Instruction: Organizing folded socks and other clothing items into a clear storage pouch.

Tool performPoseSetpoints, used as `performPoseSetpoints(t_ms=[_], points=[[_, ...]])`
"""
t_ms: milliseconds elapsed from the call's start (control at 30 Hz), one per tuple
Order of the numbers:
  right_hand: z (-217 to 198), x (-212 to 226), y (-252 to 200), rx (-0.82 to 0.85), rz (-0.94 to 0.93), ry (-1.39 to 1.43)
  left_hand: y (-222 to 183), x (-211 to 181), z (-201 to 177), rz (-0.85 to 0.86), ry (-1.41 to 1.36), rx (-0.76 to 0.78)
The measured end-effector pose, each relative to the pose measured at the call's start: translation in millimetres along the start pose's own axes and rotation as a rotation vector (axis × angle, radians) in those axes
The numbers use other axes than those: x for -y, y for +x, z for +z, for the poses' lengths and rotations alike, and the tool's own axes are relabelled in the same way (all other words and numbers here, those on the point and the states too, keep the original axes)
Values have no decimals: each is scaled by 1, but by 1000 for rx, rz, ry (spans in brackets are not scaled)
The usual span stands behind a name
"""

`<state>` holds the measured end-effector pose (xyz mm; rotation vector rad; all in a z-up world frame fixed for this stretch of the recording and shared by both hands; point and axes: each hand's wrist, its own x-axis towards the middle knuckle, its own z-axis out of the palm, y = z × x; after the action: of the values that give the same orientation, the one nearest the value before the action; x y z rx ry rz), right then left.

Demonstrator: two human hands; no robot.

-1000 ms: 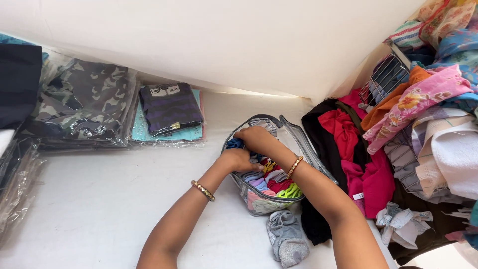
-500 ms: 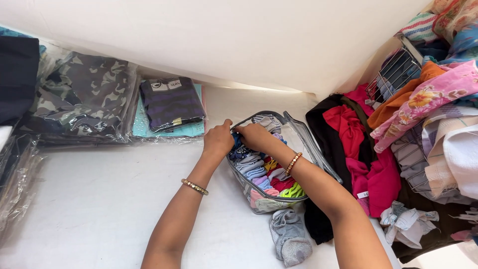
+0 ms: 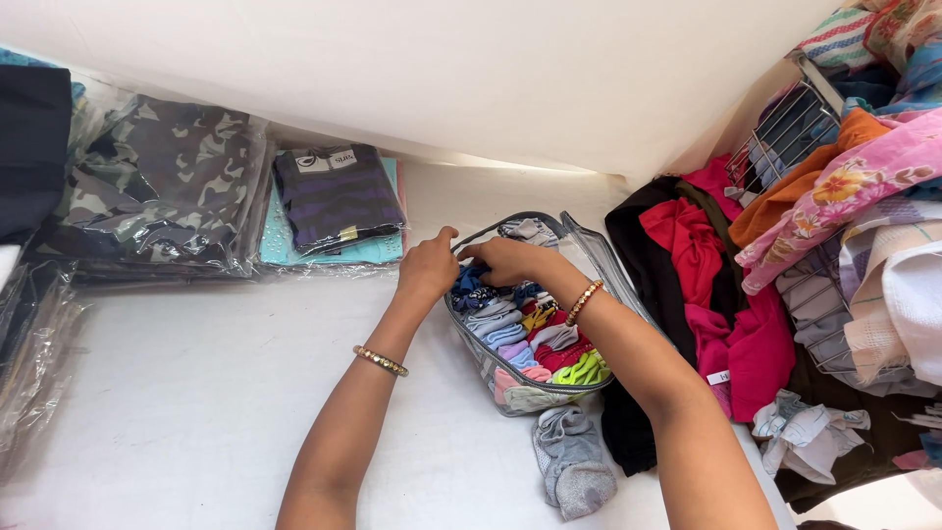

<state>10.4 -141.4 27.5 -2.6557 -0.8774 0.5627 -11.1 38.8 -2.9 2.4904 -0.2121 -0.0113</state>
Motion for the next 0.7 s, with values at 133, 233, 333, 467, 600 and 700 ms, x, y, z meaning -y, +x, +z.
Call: performPoseSetpoints(t_ms=[133,233,333,467,600,700], points=[[-1,13,-2,14,-40,4,-1,0,0,-8,0,29],[6,20,0,15,105,-178,1,1,2,9,1,11],[22,1,10,-110,9,-286,1,2,1,-3,6,21],[22,2,8,-205,59,-315,0,1,0,-5,12,31],[14,13,-2,-37,51,-108,1,2,2,8,3,23],[10,10,-5,87,40,-83,-4,-2,-3,8,8,19]])
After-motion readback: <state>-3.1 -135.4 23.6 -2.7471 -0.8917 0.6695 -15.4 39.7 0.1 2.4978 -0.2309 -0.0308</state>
